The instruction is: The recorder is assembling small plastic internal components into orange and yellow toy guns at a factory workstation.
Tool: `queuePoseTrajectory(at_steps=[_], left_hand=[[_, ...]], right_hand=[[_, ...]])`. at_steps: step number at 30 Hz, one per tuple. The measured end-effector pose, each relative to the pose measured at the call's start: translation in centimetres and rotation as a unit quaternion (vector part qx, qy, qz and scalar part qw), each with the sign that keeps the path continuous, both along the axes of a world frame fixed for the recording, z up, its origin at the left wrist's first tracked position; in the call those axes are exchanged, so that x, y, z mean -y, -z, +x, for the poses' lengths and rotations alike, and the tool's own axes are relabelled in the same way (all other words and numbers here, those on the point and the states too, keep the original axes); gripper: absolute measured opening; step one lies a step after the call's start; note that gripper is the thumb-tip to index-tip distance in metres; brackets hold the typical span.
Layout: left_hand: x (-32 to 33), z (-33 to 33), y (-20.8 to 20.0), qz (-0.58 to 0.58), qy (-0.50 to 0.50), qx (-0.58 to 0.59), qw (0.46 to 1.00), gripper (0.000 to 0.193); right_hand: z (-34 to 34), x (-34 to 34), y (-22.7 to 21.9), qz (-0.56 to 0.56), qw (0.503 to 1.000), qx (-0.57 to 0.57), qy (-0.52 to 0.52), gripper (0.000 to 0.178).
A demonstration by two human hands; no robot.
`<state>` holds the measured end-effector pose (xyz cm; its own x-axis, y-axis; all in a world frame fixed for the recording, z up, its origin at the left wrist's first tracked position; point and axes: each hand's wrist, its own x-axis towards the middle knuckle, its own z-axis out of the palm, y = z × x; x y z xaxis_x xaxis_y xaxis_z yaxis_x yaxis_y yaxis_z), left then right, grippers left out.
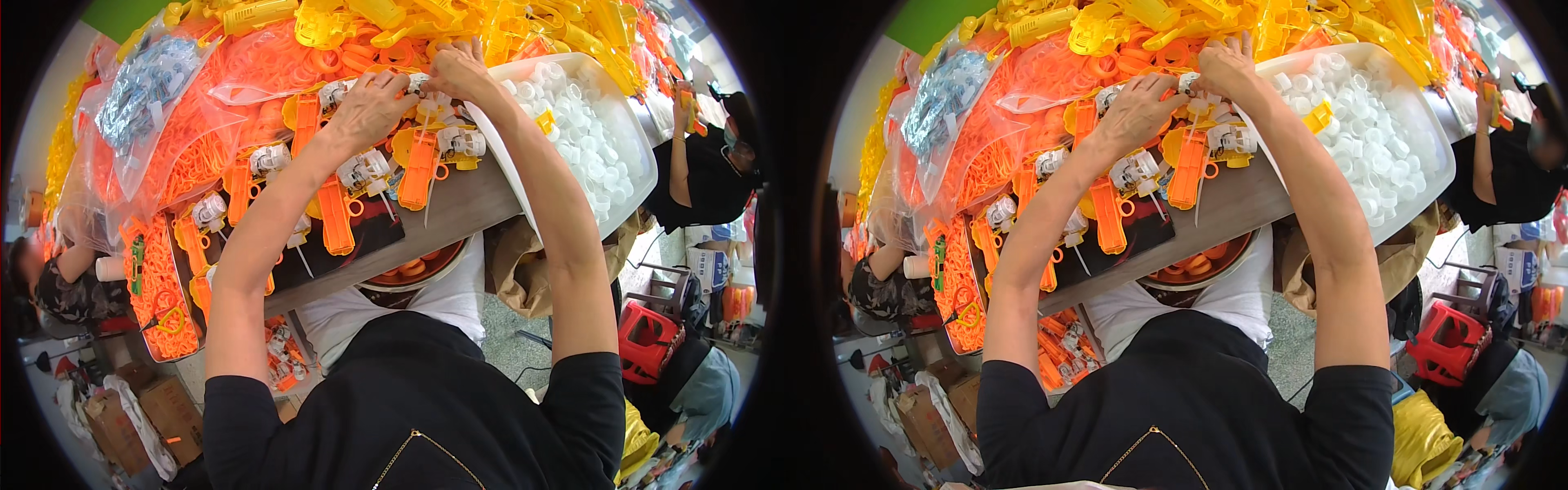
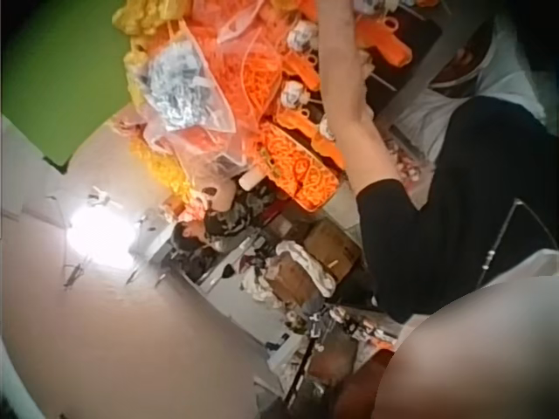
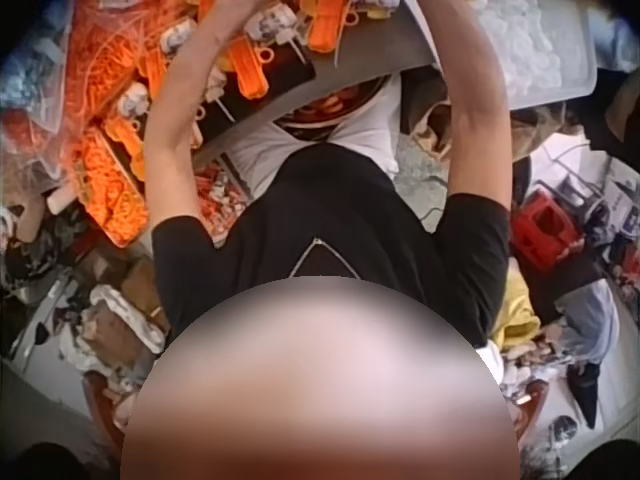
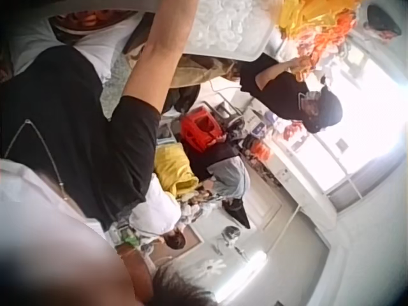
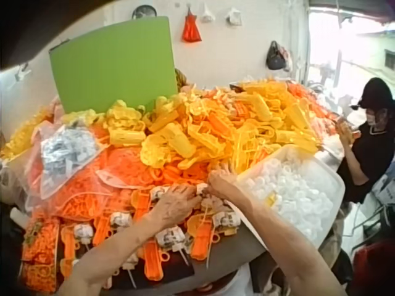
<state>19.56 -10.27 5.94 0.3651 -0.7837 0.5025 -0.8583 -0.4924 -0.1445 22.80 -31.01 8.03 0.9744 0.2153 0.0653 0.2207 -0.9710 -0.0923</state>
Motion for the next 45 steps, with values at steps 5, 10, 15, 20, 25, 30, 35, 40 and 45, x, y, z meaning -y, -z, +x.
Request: queuePoseTrajectory(at_steps=[5,10,15,20,25,30,35,40,45], left_hand=[[-0.4,-1.7,0.4,0.036,-0.063,-0.028,0.997,0.042],[-0.2,-1.6,0.4,0.013,-0.048,-0.067,0.996,0.039],[-0.8,-5.0,-2.0,-0.070,0.029,-0.188,0.979,0.028],[0.0,-12.2,-1.8,0.090,0.128,-0.175,0.972,0.028],[0.8,-13.8,0.3,0.157,0.067,-0.084,0.982,0.020],[0.7,-13.5,1.1,0.110,0.099,-0.098,0.984,0.013],[0.6,-15.1,1.8,0.067,0.094,-0.120,0.986,0.009],[-1.1,-16.3,0.9,0.053,0.102,-0.152,0.982,0.010],[0.3,-15.6,-0.6,-0.232,0.042,-0.328,0.915,0.011]], right_hand=[[-0.7,-0.3,0.7,0.002,0.997,0.064,-0.030,0.036],[-3.2,6.0,-3.0,0.196,0.965,0.171,-0.015,0.028],[-8.5,14.4,-5.4,0.099,0.995,0.020,0.011,0.022],[-9.8,17.7,-2.5,0.293,0.956,0.018,-0.001,0.019],[-14.1,16.4,-6.1,0.268,0.962,0.003,0.048,0.014],[-16.5,15.6,-3.8,0.182,0.982,-0.036,0.023,0.014],[-16.7,15.3,-1.8,0.075,0.997,-0.015,0.002,0.022],[-18.5,15.1,-4.0,0.384,0.915,-0.080,0.092,0.029],[-22.9,8.7,-3.7,0.758,0.622,-0.191,0.036,0.036]])
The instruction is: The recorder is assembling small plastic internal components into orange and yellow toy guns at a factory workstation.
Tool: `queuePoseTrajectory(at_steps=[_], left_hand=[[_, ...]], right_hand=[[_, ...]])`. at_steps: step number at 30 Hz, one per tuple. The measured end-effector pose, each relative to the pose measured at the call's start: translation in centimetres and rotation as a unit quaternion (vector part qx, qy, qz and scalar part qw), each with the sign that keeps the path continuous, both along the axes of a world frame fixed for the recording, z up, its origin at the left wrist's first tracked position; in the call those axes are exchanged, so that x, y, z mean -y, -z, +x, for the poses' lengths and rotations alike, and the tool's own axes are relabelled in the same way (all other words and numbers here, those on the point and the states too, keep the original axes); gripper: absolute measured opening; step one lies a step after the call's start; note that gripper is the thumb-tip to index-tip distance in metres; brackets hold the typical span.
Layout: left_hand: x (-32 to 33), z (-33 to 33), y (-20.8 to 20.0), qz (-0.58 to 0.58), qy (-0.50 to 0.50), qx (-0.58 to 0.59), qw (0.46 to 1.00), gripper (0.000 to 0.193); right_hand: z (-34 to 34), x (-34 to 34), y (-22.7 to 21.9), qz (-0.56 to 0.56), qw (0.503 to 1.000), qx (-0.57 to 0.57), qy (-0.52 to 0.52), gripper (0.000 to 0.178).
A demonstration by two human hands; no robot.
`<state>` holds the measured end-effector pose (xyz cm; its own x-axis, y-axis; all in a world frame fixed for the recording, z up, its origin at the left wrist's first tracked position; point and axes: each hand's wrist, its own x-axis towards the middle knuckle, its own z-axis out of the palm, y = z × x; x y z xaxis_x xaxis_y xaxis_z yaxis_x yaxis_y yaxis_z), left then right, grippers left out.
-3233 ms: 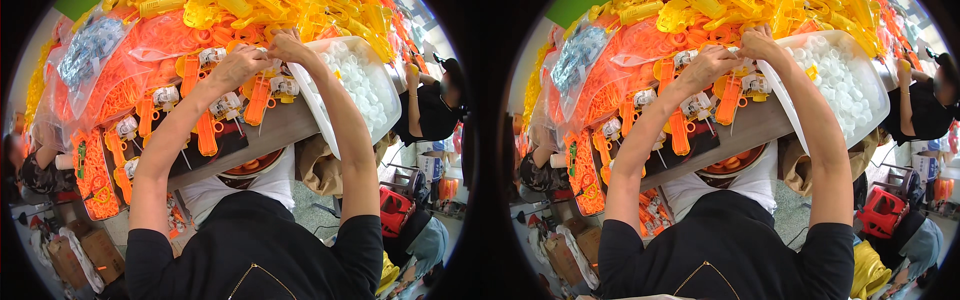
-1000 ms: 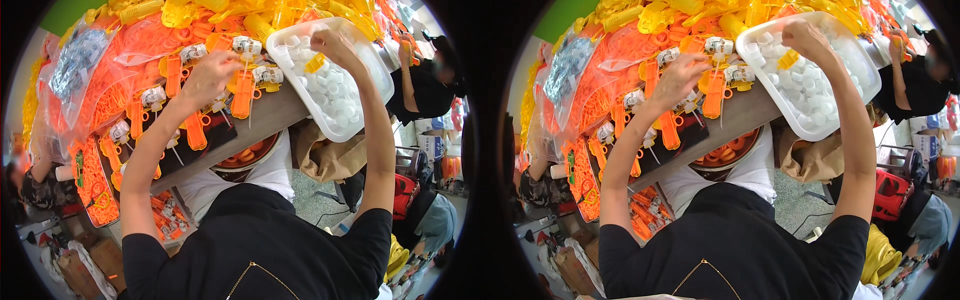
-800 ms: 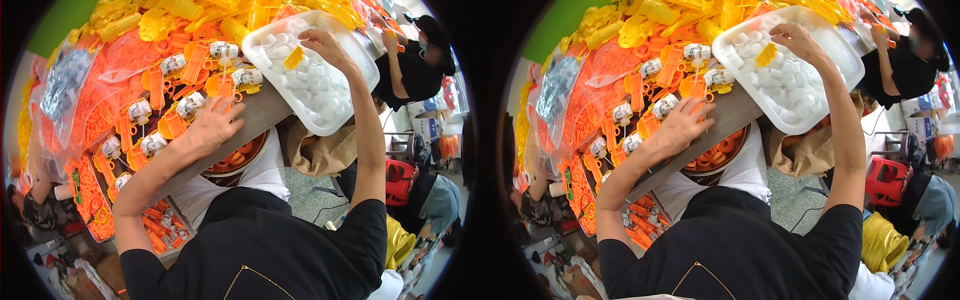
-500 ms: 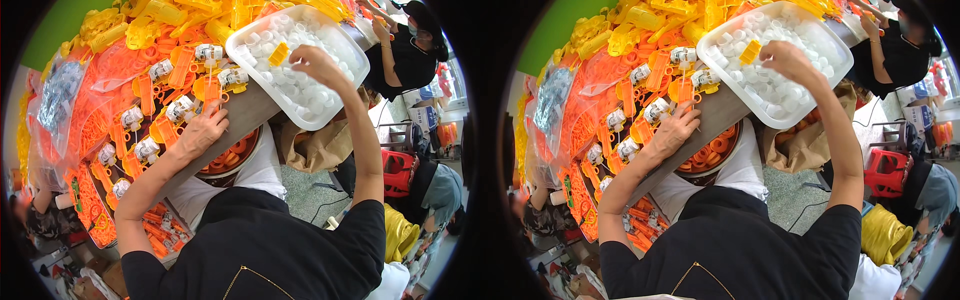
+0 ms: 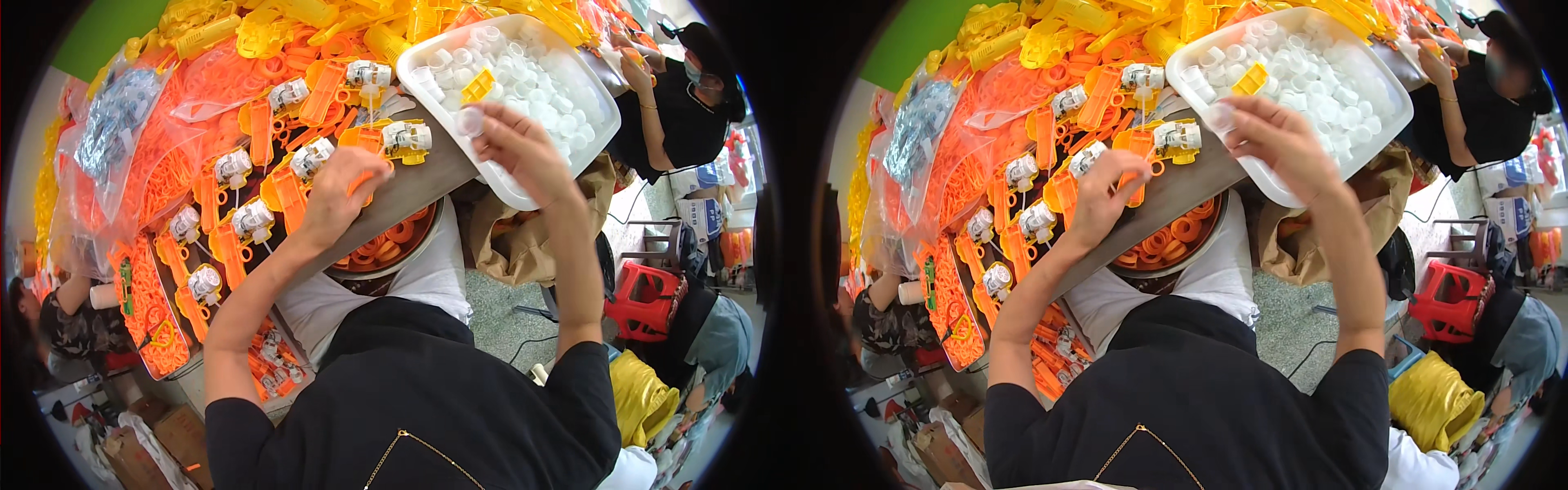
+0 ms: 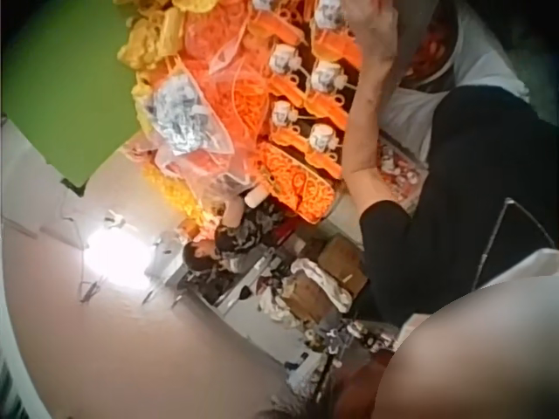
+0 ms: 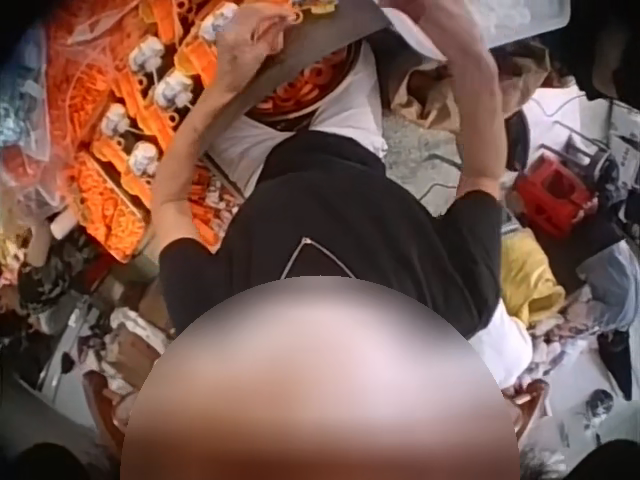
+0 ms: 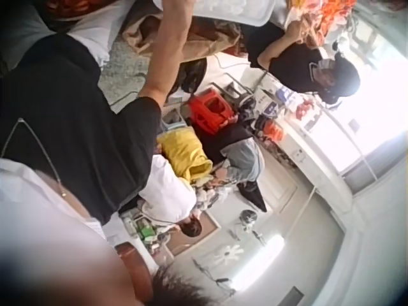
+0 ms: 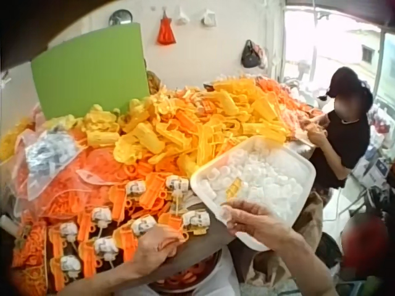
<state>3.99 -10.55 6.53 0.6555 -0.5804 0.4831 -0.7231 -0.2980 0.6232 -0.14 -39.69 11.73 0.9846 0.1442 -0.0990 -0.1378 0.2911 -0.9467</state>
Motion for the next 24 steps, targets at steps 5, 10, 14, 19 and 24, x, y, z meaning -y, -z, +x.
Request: queuePoseTrajectory(at_steps=[5,10,14,19,24], left_hand=[[4.1,0.3,-0.2,-0.158,-0.112,-0.086,0.977,0.015],[4.4,0.7,1.8,-0.125,-0.146,0.082,0.978,0.015],[3.8,1.2,2.2,-0.086,-0.168,0.142,0.972,0.014],[3.5,1.2,1.7,-0.059,-0.146,0.180,0.971,0.016],[1.9,1.6,1.9,-0.071,-0.137,0.114,0.981,0.014]], right_hand=[[-1.4,-8.9,4.6,0.113,0.988,-0.034,0.098,0.035],[-0.9,-12.2,6.5,0.174,0.975,-0.049,0.129,0.030],[-0.9,-11.5,7.1,0.250,0.962,-0.075,0.083,0.032],[-0.4,-10.3,8.5,0.316,0.940,-0.116,0.050,0.030],[-0.7,-8.9,8.8,0.322,0.936,-0.118,0.073,0.040]])
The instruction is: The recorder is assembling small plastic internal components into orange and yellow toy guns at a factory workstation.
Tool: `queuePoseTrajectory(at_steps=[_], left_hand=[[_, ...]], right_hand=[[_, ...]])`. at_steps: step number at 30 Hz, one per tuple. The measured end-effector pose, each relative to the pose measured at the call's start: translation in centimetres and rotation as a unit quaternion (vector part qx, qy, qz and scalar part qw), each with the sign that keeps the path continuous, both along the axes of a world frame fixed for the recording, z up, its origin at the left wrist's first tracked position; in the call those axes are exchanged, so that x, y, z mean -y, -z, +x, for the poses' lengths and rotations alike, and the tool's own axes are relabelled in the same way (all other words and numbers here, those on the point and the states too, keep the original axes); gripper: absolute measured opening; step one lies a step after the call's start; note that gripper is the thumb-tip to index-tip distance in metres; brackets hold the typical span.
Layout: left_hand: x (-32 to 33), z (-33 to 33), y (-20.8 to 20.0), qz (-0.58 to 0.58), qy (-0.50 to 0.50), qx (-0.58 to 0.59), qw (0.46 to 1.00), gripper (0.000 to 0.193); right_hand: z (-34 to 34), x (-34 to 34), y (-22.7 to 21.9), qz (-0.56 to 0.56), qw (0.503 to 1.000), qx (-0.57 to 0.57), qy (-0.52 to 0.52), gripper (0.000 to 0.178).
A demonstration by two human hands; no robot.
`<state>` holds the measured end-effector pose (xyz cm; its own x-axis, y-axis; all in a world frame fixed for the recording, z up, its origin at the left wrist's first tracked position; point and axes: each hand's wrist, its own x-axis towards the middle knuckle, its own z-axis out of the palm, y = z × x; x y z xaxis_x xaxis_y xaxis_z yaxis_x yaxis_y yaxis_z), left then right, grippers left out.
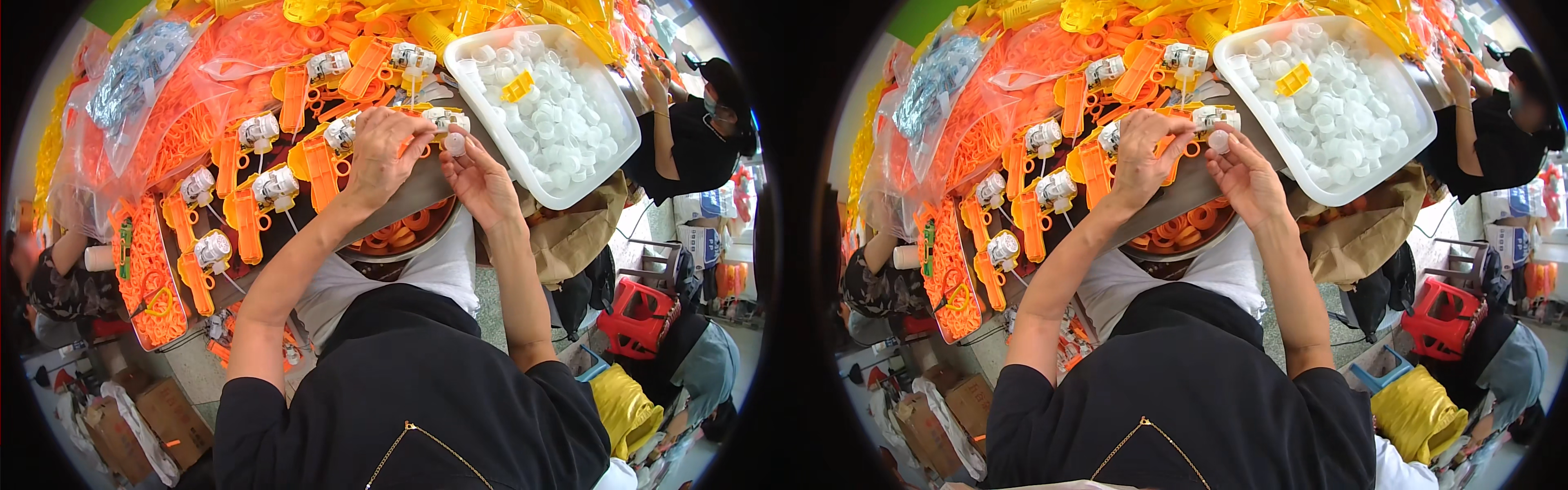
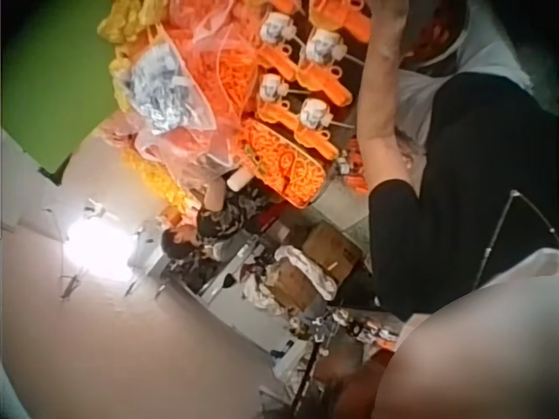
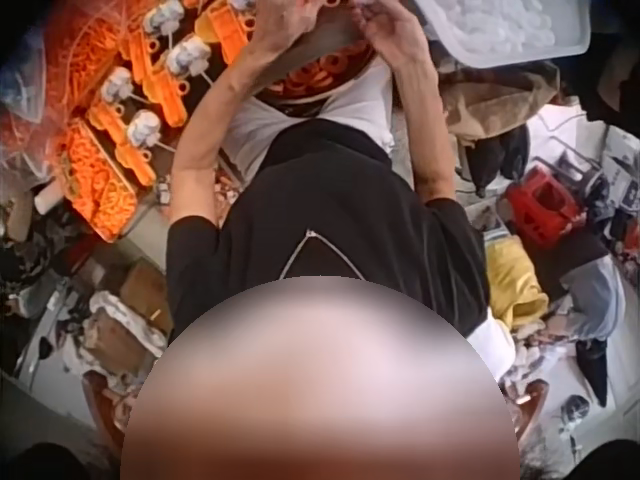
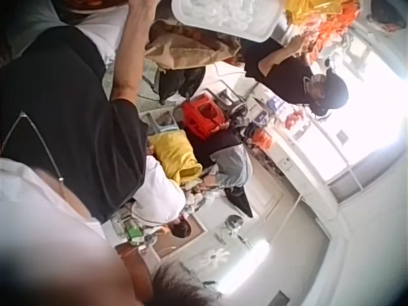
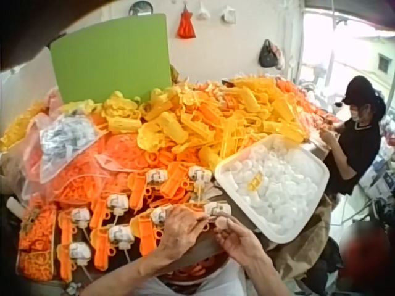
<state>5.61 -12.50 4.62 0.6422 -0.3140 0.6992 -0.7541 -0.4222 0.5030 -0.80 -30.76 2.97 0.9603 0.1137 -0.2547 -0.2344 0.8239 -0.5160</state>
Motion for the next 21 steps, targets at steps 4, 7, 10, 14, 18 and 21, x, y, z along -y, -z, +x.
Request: queuePoseTrajectory(at_steps=[4,7,10,14,18,21], left_hand=[[0.02,-0.18,-0.26,0.044,0.020,0.024,0.999,0.012],[0.24,-0.27,-0.31,0.059,0.019,0.037,0.997,0.012],[0.32,-0.18,-0.27,0.062,0.024,0.041,0.997,0.014],[0.52,-0.28,-0.09,0.065,0.032,0.040,0.997,0.011],[0.76,-0.52,-0.05,0.086,0.044,0.038,0.995,0.013],[0.84,-0.84,0.21,0.091,0.052,0.027,0.994,0.015]], right_hand=[[-0.33,0.43,0.16,-0.020,1.000,-0.008,0.002,0.043],[-0.43,0.45,0.23,-0.027,1.000,-0.007,-0.003,0.043],[-0.52,0.25,0.29,-0.034,0.999,-0.012,-0.007,0.042],[-0.64,0.35,0.49,-0.047,0.999,-0.019,-0.008,0.040],[-0.68,0.19,0.22,-0.045,0.999,-0.023,-0.011,0.033],[-0.73,-0.09,-0.21,-0.087,0.996,-0.022,-0.008,0.030]])
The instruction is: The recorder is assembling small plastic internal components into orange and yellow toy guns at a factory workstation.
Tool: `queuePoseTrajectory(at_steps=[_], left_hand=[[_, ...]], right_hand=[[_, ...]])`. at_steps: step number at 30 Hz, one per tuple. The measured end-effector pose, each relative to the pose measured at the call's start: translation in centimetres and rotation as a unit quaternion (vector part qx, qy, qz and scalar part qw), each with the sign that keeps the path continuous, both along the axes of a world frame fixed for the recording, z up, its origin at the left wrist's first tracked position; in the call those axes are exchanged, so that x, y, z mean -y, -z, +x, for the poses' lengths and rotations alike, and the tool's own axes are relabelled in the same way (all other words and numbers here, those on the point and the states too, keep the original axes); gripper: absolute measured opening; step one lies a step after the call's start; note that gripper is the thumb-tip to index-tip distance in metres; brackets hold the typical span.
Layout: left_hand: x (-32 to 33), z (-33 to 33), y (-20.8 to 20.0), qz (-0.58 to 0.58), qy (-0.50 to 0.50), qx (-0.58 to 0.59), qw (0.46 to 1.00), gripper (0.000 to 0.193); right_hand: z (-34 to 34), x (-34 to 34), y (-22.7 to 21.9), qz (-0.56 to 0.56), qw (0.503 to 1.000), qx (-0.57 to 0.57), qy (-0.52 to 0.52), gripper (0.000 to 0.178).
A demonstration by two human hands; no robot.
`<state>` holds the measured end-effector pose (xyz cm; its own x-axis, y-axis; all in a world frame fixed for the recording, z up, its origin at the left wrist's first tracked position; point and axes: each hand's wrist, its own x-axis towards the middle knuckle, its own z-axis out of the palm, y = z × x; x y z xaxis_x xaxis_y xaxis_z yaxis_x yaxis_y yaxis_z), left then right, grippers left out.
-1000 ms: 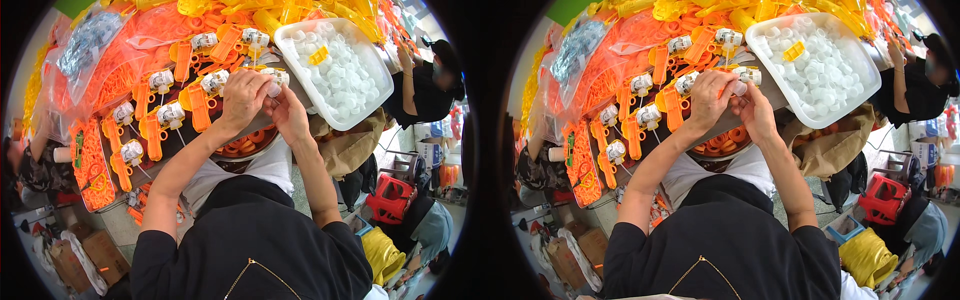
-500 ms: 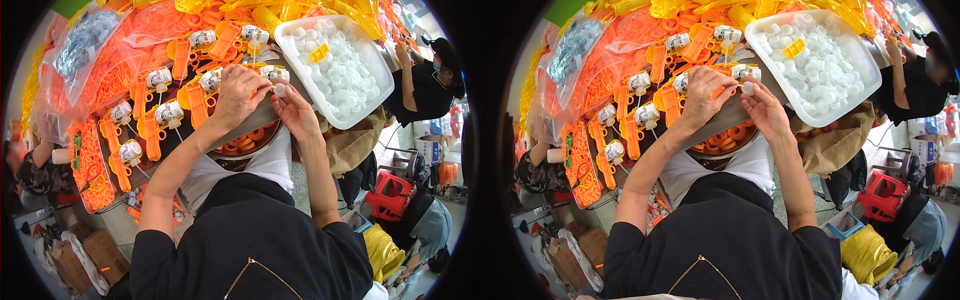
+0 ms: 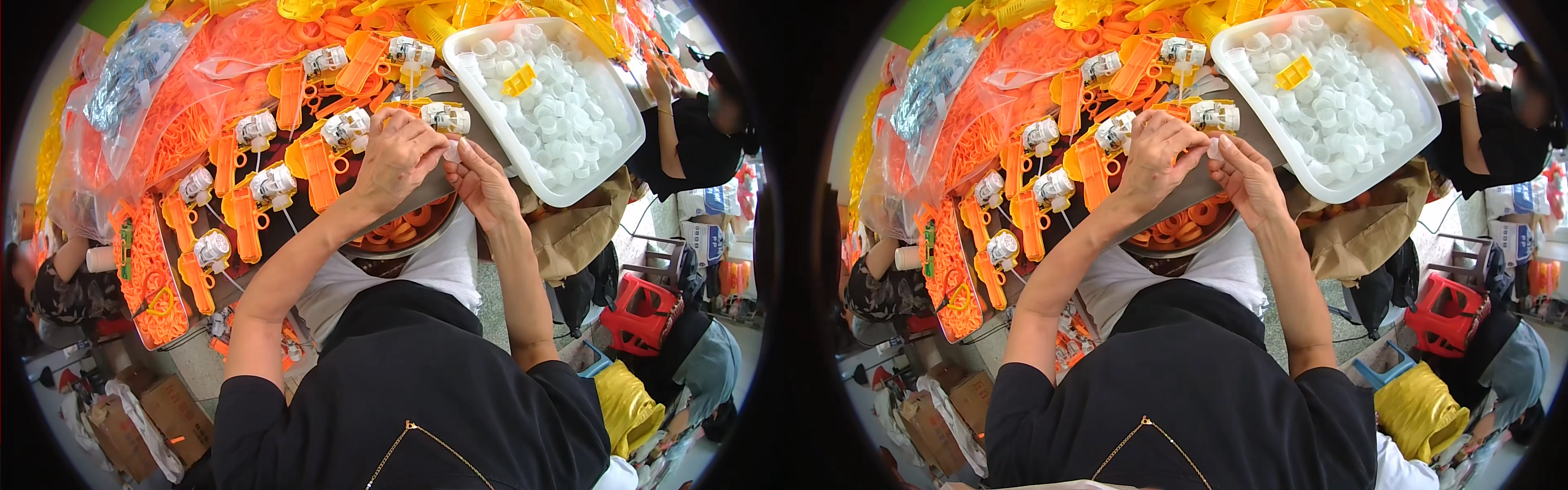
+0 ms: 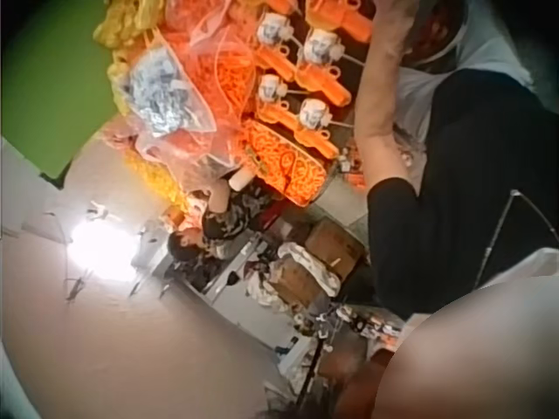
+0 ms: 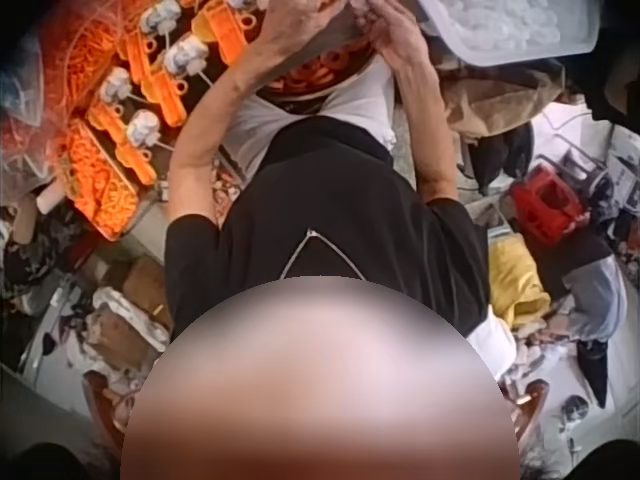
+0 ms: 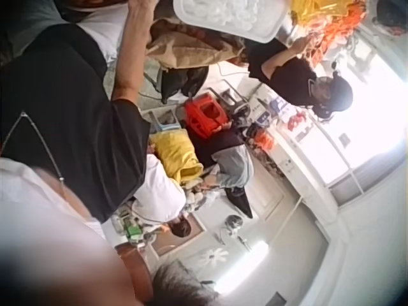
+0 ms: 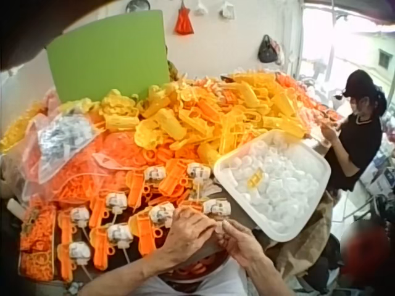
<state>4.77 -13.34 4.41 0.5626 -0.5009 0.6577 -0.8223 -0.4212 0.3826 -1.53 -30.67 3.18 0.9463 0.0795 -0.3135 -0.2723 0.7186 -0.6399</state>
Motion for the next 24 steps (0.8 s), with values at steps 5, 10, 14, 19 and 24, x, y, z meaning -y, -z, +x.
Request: queuePoseTrajectory(at_steps=[5,10,14,19,24], left_hand=[[-1.0,-1.7,-0.3,-0.004,0.040,-0.137,0.990,0.023],[-1.7,-2.0,0.4,0.024,-0.018,-0.086,0.996,0.041],[-0.7,-2.4,0.3,0.021,-0.032,-0.056,0.998,0.041],[-0.1,-2.0,-1.2,0.076,-0.064,0.022,0.995,0.030],[-1.3,1.1,0.3,0.096,-0.127,0.000,0.987,0.035]], right_hand=[[-0.9,-1.6,0.1,-0.461,0.871,0.149,0.085,0.024],[-1.2,-3.2,-1.6,-0.573,0.794,0.171,0.110,0.017],[-0.8,-3.1,-1.2,-0.666,0.683,0.242,0.177,0.014],[-1.2,-3.1,-2.2,-0.640,0.697,0.254,0.201,0.013],[-2.9,-2.5,-3.4,-0.685,0.637,0.301,0.185,0.014]])
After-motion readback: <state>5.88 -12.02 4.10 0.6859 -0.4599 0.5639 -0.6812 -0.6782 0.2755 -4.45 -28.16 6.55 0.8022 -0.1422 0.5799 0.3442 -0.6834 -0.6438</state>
